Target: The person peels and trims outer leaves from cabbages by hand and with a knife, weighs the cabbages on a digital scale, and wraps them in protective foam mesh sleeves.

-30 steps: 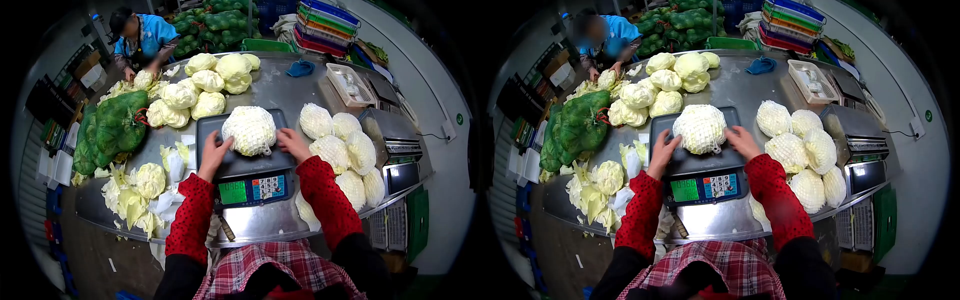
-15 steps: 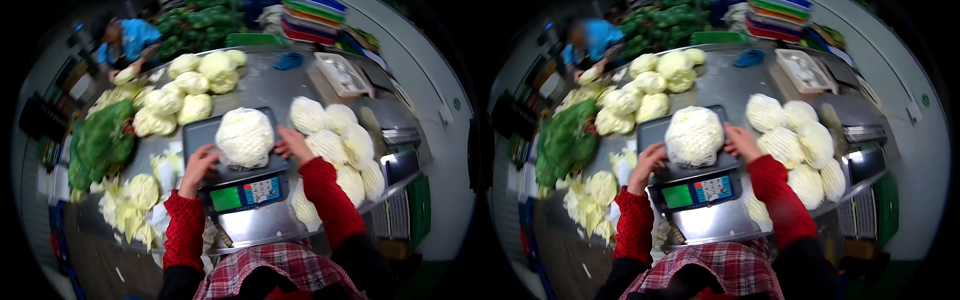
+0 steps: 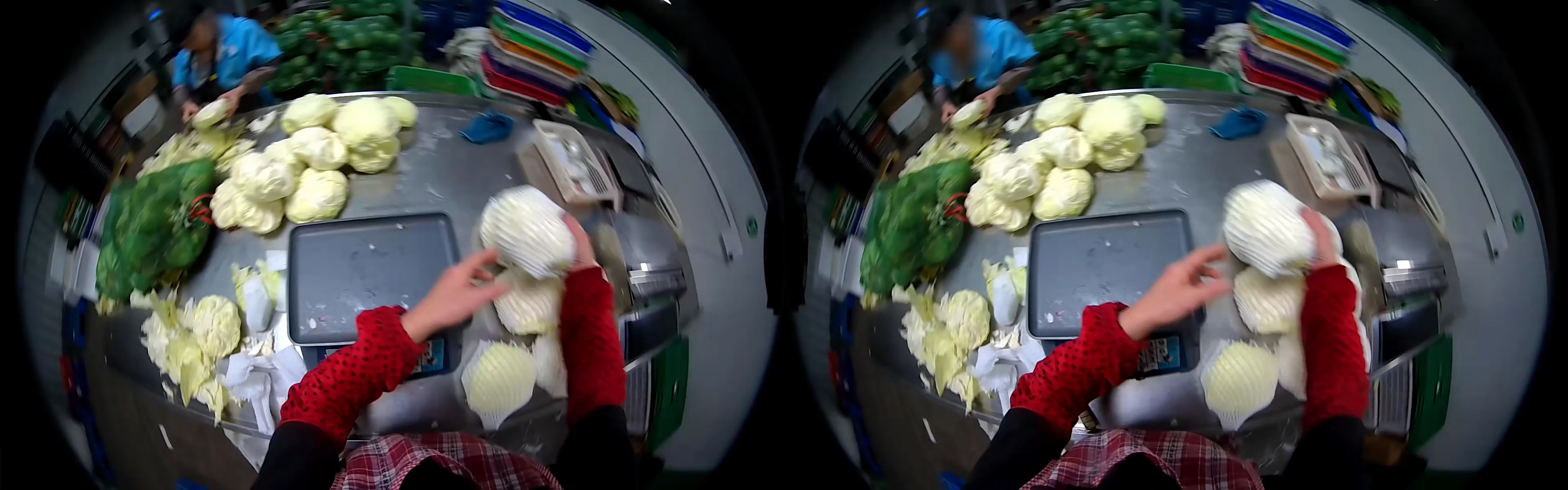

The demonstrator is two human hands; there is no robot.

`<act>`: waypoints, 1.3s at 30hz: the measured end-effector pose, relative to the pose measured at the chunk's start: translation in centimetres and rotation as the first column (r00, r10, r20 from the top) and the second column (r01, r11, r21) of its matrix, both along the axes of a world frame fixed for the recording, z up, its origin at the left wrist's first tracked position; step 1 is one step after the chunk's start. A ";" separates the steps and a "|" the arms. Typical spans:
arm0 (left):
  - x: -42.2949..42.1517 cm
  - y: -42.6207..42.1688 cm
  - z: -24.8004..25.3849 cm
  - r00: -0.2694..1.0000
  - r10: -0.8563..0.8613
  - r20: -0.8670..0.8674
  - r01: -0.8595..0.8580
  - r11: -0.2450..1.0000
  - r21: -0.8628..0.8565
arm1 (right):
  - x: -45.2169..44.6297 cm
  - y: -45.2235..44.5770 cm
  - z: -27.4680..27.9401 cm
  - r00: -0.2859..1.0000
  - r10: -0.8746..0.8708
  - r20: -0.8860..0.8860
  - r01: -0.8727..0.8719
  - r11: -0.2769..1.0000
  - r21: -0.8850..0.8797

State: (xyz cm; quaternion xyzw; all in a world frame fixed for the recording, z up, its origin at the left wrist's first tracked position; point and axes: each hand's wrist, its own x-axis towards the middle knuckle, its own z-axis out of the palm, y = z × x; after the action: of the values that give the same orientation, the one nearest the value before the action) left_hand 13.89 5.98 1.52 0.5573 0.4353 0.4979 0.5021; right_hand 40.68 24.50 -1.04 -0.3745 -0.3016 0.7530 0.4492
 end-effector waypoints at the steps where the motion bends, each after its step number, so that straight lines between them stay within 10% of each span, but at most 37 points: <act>1: 0.1 -0.2 -0.3 0.994 -0.004 -0.106 0.007 0.999 0.032 | 2.3 1.8 -0.4 0.965 -0.107 0.240 0.033 0.955 0.294; 3: -2.1 0.1 -2.3 0.974 0.145 -0.174 -0.129 0.986 0.102 | 6.0 4.9 -1.9 0.698 -0.273 0.662 -0.067 0.895 0.440; 7: -9.6 -1.1 -3.2 0.893 0.372 -0.252 -0.378 0.925 0.024 | 5.6 7.3 1.2 0.477 -0.099 0.873 -0.155 0.969 0.195; 9: -12.6 -2.6 -3.3 0.825 0.470 -0.313 -0.488 0.872 0.024 | 1.9 8.2 3.0 -0.069 -0.667 0.742 -0.726 0.544 0.421; 12: -13.4 -5.0 -3.2 0.815 0.556 -0.161 -0.566 0.824 -0.018 | -12.5 10.1 2.5 0.612 -0.065 0.788 -0.398 0.835 0.379; 13: -13.2 -6.0 -3.4 0.800 0.577 -0.165 -0.588 0.809 -0.020 | -17.0 11.6 1.0 0.662 0.024 0.749 -0.410 0.848 0.335; 19: -15.1 -14.0 -4.3 0.676 0.729 -0.104 -0.737 0.666 -0.117 | -38.9 21.3 -5.8 0.503 -0.314 0.806 -0.421 0.725 0.545; 21: -15.7 -16.8 -5.2 0.472 0.881 -0.035 -0.850 0.444 -0.282 | -43.8 24.5 -7.7 0.489 -0.179 0.854 -0.414 0.814 0.407; 30: -16.1 -15.9 -3.5 0.411 0.911 -0.030 -0.878 0.387 -0.283 | -47.8 17.6 -5.5 0.795 -0.403 0.453 -0.009 0.739 0.674; 32: -15.7 -15.7 -3.8 0.469 0.882 -0.045 -0.860 0.444 -0.254 | -48.3 25.4 -11.1 0.766 -0.486 0.422 0.071 0.715 0.695; 34: -15.6 -15.6 -3.1 0.511 0.841 -0.179 -0.859 0.494 -0.134 | -45.8 24.1 -8.3 0.414 -0.632 0.655 -0.096 0.686 0.722; 36: -15.8 -16.9 -4.0 0.482 0.859 -0.173 -0.876 0.478 -0.069 | -41.3 19.7 -4.9 0.854 -0.171 0.491 -0.152 0.821 0.550; 39: -17.6 -19.6 -5.7 0.329 0.895 -0.302 -0.932 0.359 0.047 | -34.9 13.5 -2.6 0.950 0.232 0.210 -0.291 0.901 0.321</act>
State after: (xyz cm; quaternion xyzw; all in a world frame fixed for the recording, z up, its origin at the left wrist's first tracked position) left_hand -3.74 -13.65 -4.20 0.2435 0.7704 0.5798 0.1049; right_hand 5.80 37.99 -3.65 -0.3070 -0.5140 0.7073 0.3760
